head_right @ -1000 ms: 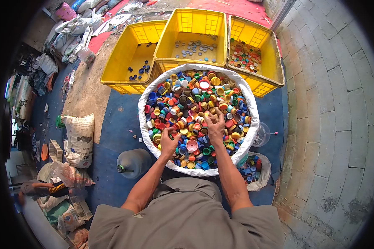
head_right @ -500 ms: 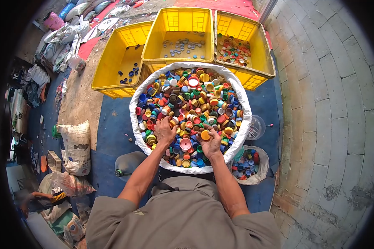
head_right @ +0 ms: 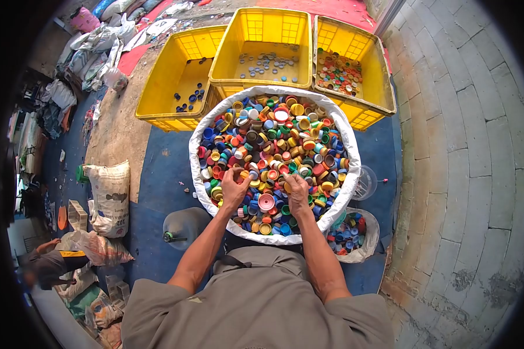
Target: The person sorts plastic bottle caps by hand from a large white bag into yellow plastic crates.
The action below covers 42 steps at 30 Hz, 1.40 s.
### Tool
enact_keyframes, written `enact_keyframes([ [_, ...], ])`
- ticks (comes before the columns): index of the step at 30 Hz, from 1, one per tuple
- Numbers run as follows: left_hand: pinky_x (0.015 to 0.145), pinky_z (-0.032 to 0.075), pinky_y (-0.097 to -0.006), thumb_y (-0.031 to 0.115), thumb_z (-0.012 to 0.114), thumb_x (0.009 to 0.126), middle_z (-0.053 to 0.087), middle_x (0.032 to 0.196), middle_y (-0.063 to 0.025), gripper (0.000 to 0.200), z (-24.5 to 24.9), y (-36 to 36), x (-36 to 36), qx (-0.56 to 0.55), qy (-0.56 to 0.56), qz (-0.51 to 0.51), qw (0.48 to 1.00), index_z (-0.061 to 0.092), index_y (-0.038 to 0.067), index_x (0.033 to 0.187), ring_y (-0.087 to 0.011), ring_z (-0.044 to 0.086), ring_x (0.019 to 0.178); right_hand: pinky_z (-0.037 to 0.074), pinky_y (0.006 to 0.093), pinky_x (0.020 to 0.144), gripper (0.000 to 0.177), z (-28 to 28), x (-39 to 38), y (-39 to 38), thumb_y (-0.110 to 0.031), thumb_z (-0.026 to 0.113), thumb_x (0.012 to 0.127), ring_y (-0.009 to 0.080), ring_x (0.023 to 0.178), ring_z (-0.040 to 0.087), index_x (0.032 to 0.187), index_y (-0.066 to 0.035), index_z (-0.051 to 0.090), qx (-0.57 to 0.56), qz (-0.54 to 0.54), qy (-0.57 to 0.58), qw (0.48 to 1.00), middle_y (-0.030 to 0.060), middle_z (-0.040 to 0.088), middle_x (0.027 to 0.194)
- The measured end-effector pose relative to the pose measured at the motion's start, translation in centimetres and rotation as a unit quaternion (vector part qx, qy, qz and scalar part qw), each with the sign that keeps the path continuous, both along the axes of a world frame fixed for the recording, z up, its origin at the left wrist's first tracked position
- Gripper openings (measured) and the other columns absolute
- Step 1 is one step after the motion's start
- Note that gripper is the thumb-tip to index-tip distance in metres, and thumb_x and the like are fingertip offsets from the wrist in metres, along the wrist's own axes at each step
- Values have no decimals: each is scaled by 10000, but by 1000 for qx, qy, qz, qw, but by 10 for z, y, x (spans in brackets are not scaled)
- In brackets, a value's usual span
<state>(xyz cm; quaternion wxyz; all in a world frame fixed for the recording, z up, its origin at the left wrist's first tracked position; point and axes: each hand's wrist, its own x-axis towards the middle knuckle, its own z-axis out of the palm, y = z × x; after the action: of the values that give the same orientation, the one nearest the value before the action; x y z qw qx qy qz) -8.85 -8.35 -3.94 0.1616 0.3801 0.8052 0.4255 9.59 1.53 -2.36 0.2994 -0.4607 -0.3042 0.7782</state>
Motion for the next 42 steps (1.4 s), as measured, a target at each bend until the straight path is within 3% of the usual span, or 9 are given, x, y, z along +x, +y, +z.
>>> enact_keyframes([
  [3,751,493,-257,210,757,805,613,973,-67,374,9,-13,-1,72,-364,49,927,564,31,1069,-162,617,842,491,350,640,280,-4,-17,14,-262,754,782,165,722,616,851,-67,565,154,44,-166,973,40,633,790],
  [5,710,500,-276,223,689,859,602,967,-42,294,6,-21,-4,104,-474,86,870,570,37,1052,-120,587,833,486,376,654,313,0,-30,25,-253,776,753,197,717,616,827,-42,557,364,97,-327,867,67,647,807],
  [7,723,501,-289,205,671,863,603,967,-37,281,20,-28,-7,134,-585,130,789,565,52,1072,-130,589,845,470,403,670,270,3,-43,33,-169,753,735,312,718,586,809,-10,547,451,131,-342,813,139,587,747],
  [9,747,500,-353,222,557,894,606,965,-22,238,32,-37,-8,118,-621,148,761,565,80,1085,-151,589,863,473,433,698,246,-11,-53,42,-146,743,722,354,753,599,828,-16,562,517,175,-366,754,162,606,777],
  [15,779,468,-405,247,504,866,600,946,-44,259,22,-60,-11,148,-708,175,668,607,87,1041,-202,589,847,484,433,721,272,-8,-105,35,-153,770,704,346,807,611,825,-29,560,502,235,-363,749,164,629,805],
  [23,818,489,-459,213,406,858,605,948,-68,317,15,-83,-10,190,-722,158,646,578,55,1073,-229,588,886,410,418,727,290,-34,-143,23,-163,772,679,298,774,564,772,-68,514,606,199,-379,671,89,595,720],
  [33,693,526,-392,281,531,893,603,817,-15,245,15,-92,-6,145,-733,199,634,615,65,972,-192,601,769,382,405,782,276,-44,-156,13,-171,761,669,269,824,565,797,-87,531,591,214,-429,649,64,602,750],
  [37,633,526,-345,295,571,900,582,775,7,211,20,-89,-5,122,-711,197,663,611,92,939,-149,595,731,403,404,742,310,-33,-153,15,-196,785,655,269,782,571,844,-72,573,550,196,-420,695,66,599,749],
  [42,500,450,-223,235,664,889,565,796,12,175,23,-66,-6,80,-576,166,796,596,94,969,-60,530,597,479,378,678,400,-8,-126,8,-182,825,649,245,760,607,925,-26,581,480,115,-306,814,76,605,759],
])
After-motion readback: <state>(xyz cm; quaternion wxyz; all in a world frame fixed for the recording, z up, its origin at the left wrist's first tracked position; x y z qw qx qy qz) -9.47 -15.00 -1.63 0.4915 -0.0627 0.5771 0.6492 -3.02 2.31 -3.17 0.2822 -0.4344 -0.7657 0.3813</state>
